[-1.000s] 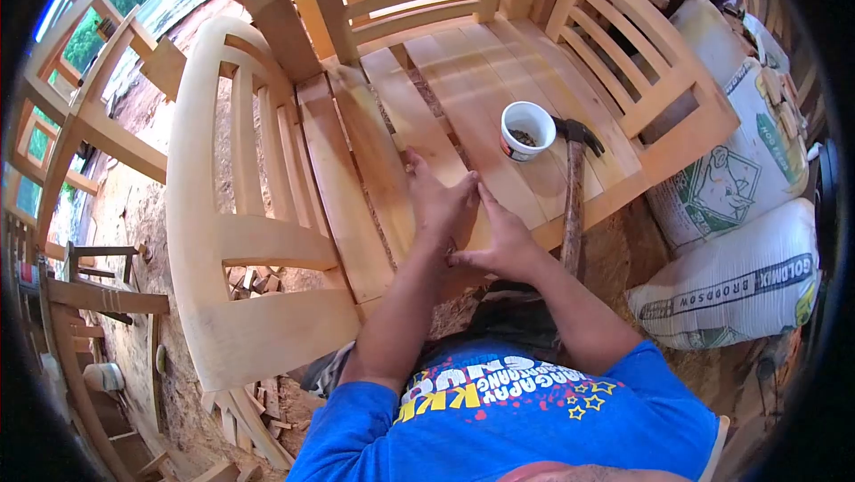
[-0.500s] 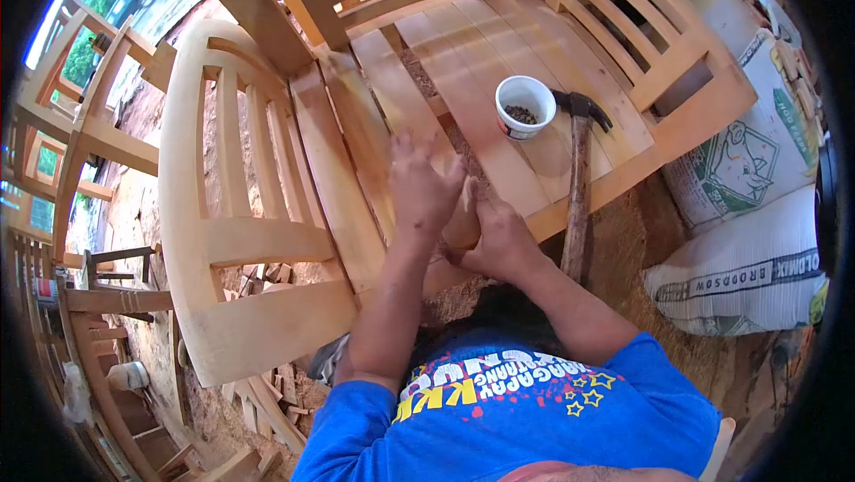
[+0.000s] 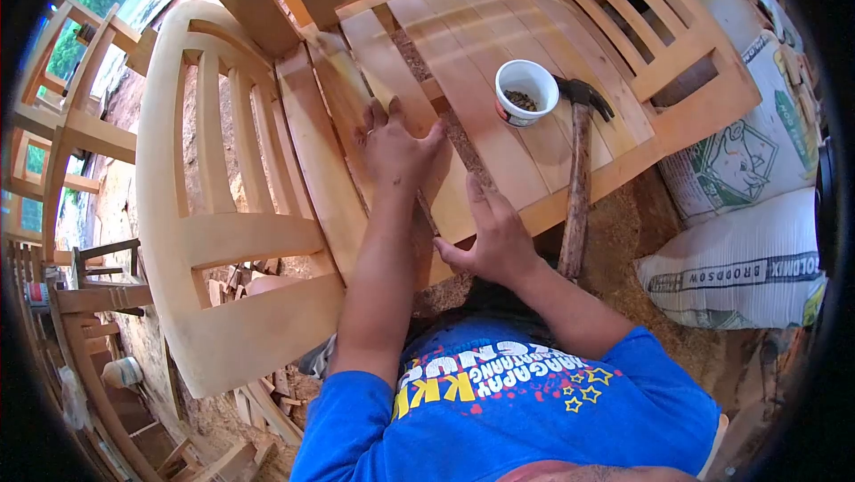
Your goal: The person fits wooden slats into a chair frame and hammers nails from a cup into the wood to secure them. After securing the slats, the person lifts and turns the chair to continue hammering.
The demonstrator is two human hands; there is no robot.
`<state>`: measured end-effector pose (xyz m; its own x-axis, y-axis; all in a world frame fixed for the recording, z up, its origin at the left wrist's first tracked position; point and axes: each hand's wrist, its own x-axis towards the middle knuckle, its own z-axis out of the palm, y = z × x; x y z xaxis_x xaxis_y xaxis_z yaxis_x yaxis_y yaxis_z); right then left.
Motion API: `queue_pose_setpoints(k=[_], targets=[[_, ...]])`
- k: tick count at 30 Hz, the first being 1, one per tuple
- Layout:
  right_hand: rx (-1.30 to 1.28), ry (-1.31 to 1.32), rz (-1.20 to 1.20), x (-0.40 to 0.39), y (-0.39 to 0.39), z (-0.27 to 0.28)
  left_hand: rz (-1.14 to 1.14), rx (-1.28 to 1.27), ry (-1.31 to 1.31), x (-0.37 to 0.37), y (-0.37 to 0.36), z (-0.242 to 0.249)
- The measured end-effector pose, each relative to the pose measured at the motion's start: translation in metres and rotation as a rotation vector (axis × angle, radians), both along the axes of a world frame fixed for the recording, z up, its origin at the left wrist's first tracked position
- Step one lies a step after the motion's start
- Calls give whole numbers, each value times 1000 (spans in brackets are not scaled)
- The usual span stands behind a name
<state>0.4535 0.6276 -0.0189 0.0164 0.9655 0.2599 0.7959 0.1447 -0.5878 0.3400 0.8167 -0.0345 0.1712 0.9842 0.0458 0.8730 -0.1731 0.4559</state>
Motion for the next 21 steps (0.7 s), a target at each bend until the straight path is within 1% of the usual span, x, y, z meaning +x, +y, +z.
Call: queue_pose_setpoints(k=[3, 6, 12, 15, 18, 21], targets=[[52, -11, -1, 0, 0, -1, 6, -6, -18, 1, -2, 3], [6, -18, -5, -1, 3, -1, 12, 84, 47, 4, -6, 7], [-94, -23, -5, -2, 5, 3, 3, 113, 100, 5, -2, 2], [-69, -36, -14, -3, 5, -1, -7, 193, 103, 4, -2, -2], [-117, -27, -4, -2, 4, -3, 6, 298, 93, 5, -4, -8], [-193, -77, 45, 7, 0, 13, -25, 280, 106, 2, -1, -12]])
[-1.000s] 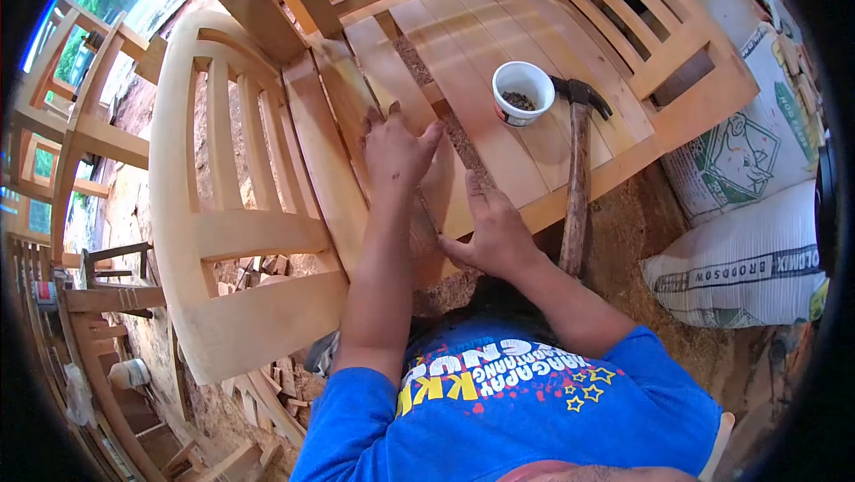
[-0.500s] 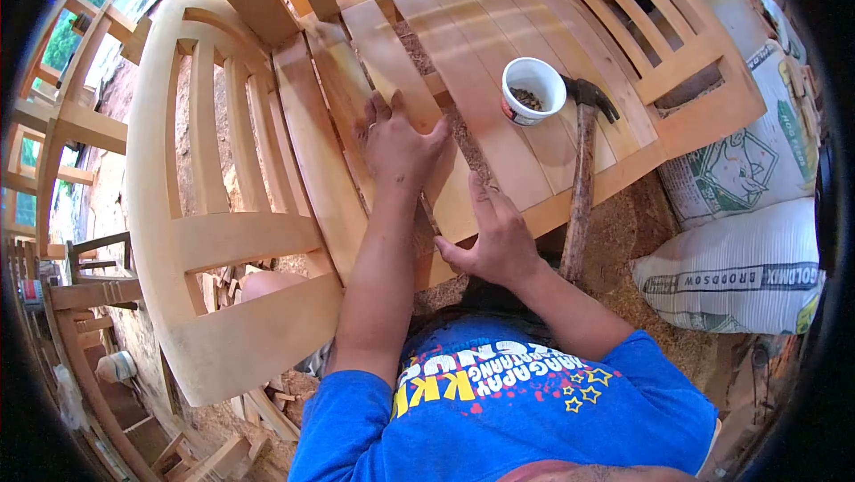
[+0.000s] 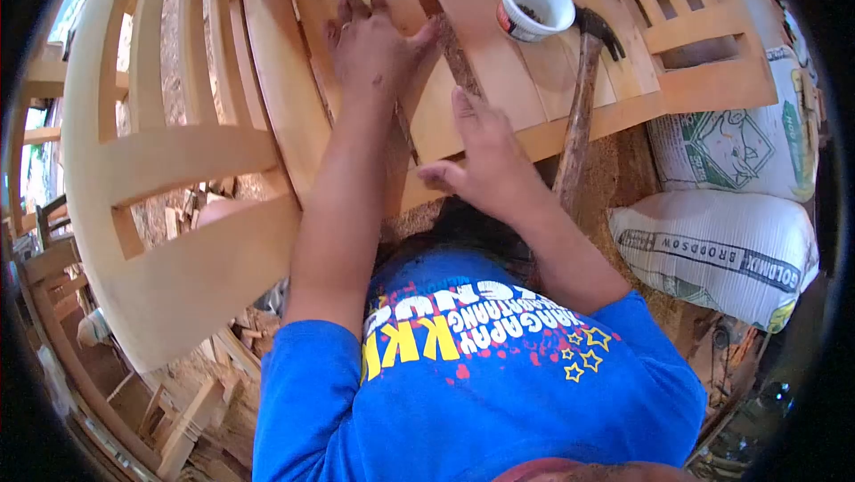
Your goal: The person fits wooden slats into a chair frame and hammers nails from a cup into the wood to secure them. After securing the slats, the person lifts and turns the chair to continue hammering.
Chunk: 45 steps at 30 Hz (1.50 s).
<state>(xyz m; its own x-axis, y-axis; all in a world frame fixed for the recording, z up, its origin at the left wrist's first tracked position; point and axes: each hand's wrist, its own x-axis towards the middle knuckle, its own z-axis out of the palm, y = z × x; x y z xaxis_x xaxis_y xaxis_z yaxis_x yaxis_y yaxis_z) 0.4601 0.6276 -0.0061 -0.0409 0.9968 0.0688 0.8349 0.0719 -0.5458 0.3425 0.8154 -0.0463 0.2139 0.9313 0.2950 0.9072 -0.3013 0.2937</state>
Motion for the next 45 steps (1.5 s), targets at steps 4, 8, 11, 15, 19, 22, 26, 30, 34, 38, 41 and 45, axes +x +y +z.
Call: queue_pose_setpoints(k=[4, 8, 11, 15, 19, 22, 26, 30, 34, 38, 41, 45], targets=[[73, 33, 50, 12, 4, 15, 5, -30, 3, -1, -1, 2], [66, 34, 81, 20, 10, 1, 2, -7, 51, 1, 1, -3], [50, 88, 65, 20, 13, -2, 5, 36, 89, 0, 2, -9], [-69, 206, -15, 18, 20, 5, 17, -11, 126, 1, 4, -11], [-144, 189, -54, 16, 32, 9, 15, 21, 118, 1, -3, -8], [-194, 277, -65, 23, 31, 16, 18, 4, 75, 7, -3, 1], [-2, 272, -2, 35, 18, 13, -1, -21, 71, 4, -6, 9], [260, 118, -298, 81, -1, 22, -88, 23, -472, -1, 1, -1], [236, 57, -686, 135, -8, 2, -215, -19, -835, 34, -5, 53], [248, 140, -771, 150, 1, -32, -649, 169, -284, 93, 14, 104], [277, 223, -807, 151, 2, -33, -760, -115, 295, 147, 40, 105], [313, 280, -834, 155, 2, -31, -708, -262, 563, 174, 36, 104]])
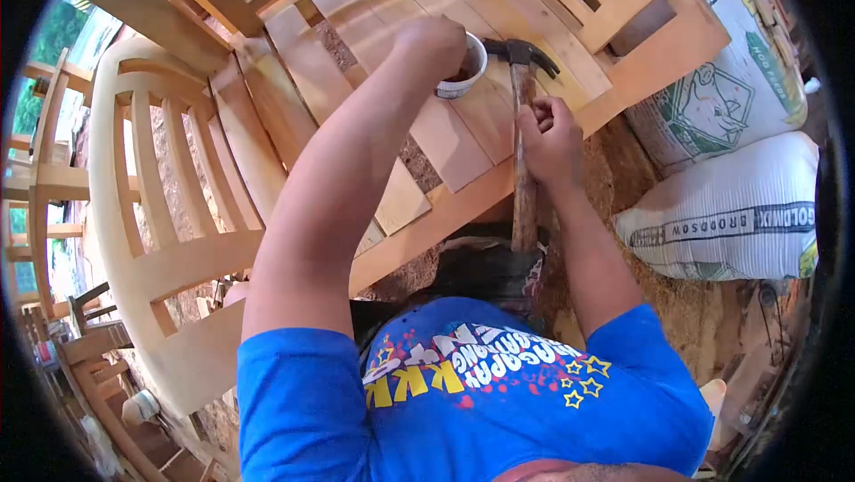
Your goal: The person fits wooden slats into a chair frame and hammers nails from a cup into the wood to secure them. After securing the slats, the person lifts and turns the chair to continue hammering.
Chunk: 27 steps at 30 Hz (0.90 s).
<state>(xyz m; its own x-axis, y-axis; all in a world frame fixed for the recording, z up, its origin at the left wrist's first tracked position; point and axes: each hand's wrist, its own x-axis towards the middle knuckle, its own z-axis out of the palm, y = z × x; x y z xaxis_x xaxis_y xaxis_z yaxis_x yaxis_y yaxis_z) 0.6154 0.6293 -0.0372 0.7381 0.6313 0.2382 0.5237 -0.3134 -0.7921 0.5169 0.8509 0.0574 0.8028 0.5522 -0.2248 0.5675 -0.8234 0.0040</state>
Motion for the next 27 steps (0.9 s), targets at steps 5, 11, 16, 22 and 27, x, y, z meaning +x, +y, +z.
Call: queue_pose_setpoints(k=[5, 11, 16, 22, 27], targets=[[23, -58, -9, 10, 7, -9, 72, 47, -41, -30, 19, -4], [62, -117, 4, 9, 9, -13, 246, 174, 195, -121, 90, 29], [48, -89, 37, 15, 7, -16, 674, 168, 60, -223, 129, 28], [224, -332, 230, -4, -6, 21, 970, 178, -65, -267, 132, 11], [577, -89, 901, -102, -53, 140, 954, 195, -55, -280, 150, 5]])
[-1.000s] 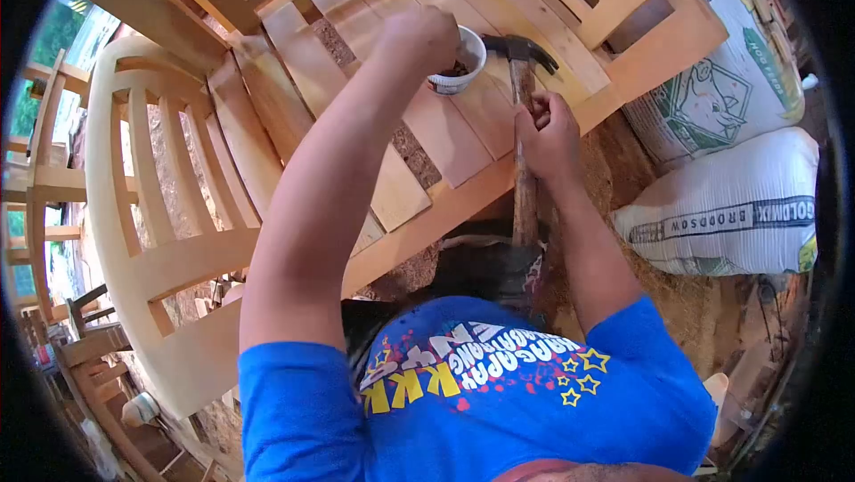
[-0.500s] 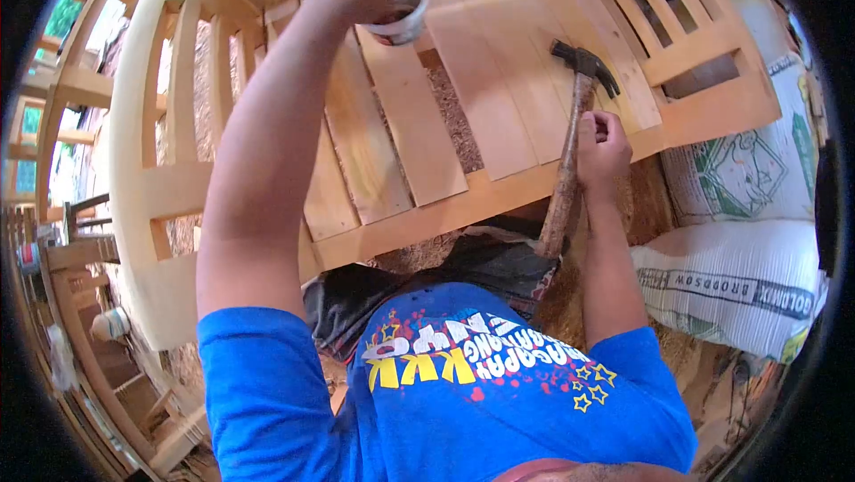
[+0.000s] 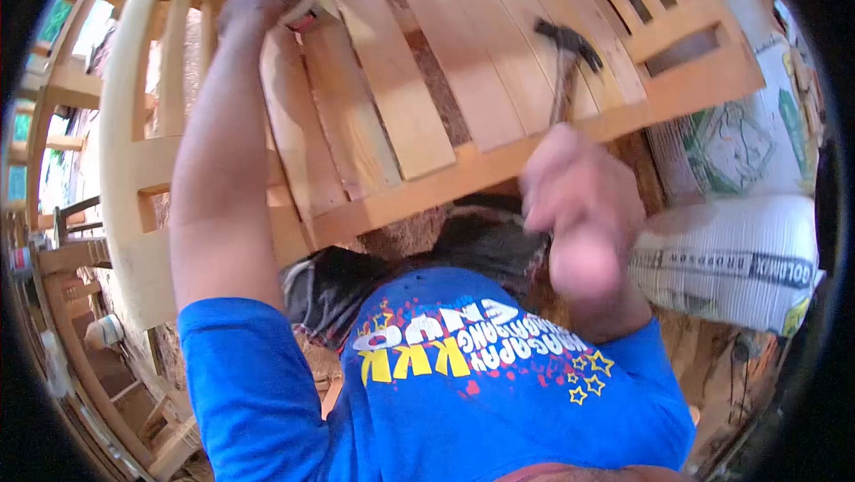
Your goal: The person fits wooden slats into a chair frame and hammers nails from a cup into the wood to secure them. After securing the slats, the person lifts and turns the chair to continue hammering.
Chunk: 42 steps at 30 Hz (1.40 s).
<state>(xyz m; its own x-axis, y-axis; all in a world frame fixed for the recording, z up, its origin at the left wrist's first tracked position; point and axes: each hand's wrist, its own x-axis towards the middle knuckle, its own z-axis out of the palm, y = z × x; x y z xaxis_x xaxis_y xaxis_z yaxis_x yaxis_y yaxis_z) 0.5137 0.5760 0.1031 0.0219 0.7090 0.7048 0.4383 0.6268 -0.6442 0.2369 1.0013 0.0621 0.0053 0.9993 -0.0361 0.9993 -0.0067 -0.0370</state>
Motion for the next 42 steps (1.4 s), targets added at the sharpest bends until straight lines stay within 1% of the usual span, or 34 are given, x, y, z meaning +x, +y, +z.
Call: queue_pose_setpoints(k=[1, 2, 3, 4, 5, 6, 7, 9, 10, 11, 13, 14, 16, 17, 18, 19, 20, 21, 23, 24, 26, 27, 29, 30, 33, 34, 37, 40, 41, 42], targets=[[67, 45, 189, -17, -6, 18, -55, 37, 57, -3, 11, -3], [119, 143, 387, -33, -7, 32, -200, 78, 178, -4, 13, 2], [143, 253, 551, -44, -4, 40, -206, 125, 111, 4, -14, 16], [156, 354, 681, -54, -3, 44, -198, 143, 164, -1, -1, 9], [163, 401, 730, -60, 0, 48, -245, 161, 139, -13, 6, 3], [125, 384, 764, -60, -1, 50, -222, 209, 102, -5, -4, 5], [108, 353, 739, -59, -2, 50, -201, 263, 60, 3, -18, 10], [74, 290, 688, -59, -6, 51, -230, 318, -42, 12, -16, 12], [40, 241, 589, -57, -11, 51, -226, 349, -84, 5, -12, 14], [16, 115, 461, -52, -9, 48, -216, 334, -260, -4, -4, 15], [-30, -157, 212, -41, -5, 41, -225, 296, -627, 2, 12, 9], [-77, -272, 133, -30, 0, 32, -196, 167, -1202, 9, 14, -3], [-298, -179, -87, -6, 1, 10, -122, 47, -1650, 37, -35, 22], [-370, -150, -242, 7, 3, -3, -181, -65, -1900, 36, -21, 5], [-492, -142, -383, 20, 4, -14, -163, -190, -2053, 41, -34, 2], [-585, -197, -494, 36, 5, -32, -92, -280, -2268, 51, -49, -1], [-675, -251, -610, 49, 7, -50, -298, -336, -2308, 53, -56, -21], [-722, -235, -643, 57, 8, -62, -139, -380, -2415, 68, -91, -15], [-828, -204, -719, 67, 7, -77, 90, -349, -2494, 82, -136, -26], [-946, -145, -689, 68, 9, -77, 124, -390, -2485, 83, -151, -33], [-798, -291, -798, 74, 13, -107, 211, -469, -2461, 78, -179, -49], [-715, -360, -845, 76, 16, -119, 180, -452, -2356, 76, -194, -54], [-764, -373, -881, 79, 22, -122, 112, -423, -2142, 68, -218, -62], [-785, -380, -902, 82, 26, -122, -16, -425, -1933, 57, -223, -73], [-1030, 310, -395, 116, 30, -114, -108, -280, -1588, 51, -255, -76], [-1082, 463, -332, 123, 30, -109, -156, -286, -1533, 48, -262, -77], [-1012, 501, -304, 114, 16, -88, -419, -207, -1228, 49, -282, -77], [-712, 462, -289, 83, 0, -87, -449, -234, -1242, 60, -297, -73], [-760, 547, -232, 75, -1, -82, -456, -244, -1235, 62, -299, -73], [-803, 633, -175, 68, -1, -72, -411, -218, -1245, 63, -299, -74]])
